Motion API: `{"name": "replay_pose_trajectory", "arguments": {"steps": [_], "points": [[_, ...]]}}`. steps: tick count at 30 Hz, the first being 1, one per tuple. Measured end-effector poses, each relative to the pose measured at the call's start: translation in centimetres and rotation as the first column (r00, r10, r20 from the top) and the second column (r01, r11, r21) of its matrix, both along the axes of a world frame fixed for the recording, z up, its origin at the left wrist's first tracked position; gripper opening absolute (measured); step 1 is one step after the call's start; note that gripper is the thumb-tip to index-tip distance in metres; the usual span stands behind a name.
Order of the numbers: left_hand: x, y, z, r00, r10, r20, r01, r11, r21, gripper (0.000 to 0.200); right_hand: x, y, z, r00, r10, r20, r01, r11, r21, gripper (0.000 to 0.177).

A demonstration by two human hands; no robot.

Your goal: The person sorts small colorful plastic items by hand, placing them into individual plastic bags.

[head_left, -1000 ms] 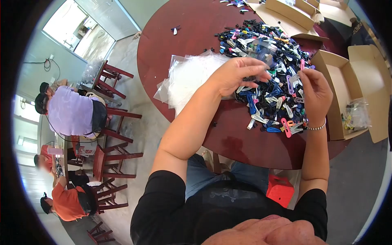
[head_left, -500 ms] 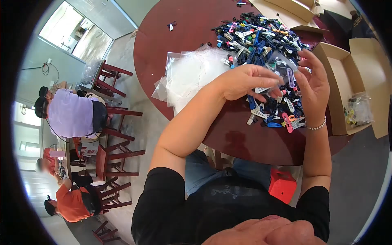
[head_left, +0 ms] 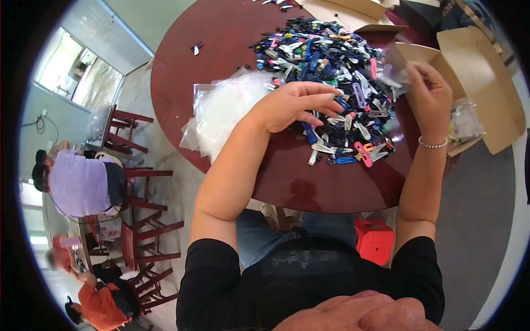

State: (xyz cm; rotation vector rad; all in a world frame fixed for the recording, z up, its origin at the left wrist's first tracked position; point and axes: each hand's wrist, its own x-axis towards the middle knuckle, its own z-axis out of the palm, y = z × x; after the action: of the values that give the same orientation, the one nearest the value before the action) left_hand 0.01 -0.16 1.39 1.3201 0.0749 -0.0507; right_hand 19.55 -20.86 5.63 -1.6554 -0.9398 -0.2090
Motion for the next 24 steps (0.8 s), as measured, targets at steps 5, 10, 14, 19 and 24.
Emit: {"name": "replay_pose_trajectory", "arguments": {"steps": [5,10,14,19,24], "points": [[-0.2,-0.1,0.4,1.0,0.026,-0.003,-0.026,0.999,0.027,0.039,4.8,-5.4,1.5,0.888,-0.415,0.196,0.442,0.888,-0.124,0.023],[-0.5,-0.4,0.8,0.999,0.011,0.033,-0.014,0.994,0.106,0.039,9.8,-14.0,-1.1,0.805,-0.52,0.286,0.589,0.759,-0.277,0.03],[-0.5,-0.8,0.8,1.0,0.014,0.018,-0.016,0.995,0.099,0.037,10.5,-18.8,-3.3,0.724,-0.59,0.358,0.686,0.558,-0.468,0.036],[-0.4,-0.8,0.5,1.0,-0.005,0.006,0.004,0.99,0.14,0.037,12.2,-20.9,-6.9,0.709,-0.609,0.357,0.702,0.659,-0.269,0.047],[-0.1,-0.3,0.1,0.993,0.103,0.056,-0.11,0.986,0.126,0.034,8.6,-17.1,-4.5,0.623,-0.595,0.508,0.758,0.619,-0.204,0.048]]}}
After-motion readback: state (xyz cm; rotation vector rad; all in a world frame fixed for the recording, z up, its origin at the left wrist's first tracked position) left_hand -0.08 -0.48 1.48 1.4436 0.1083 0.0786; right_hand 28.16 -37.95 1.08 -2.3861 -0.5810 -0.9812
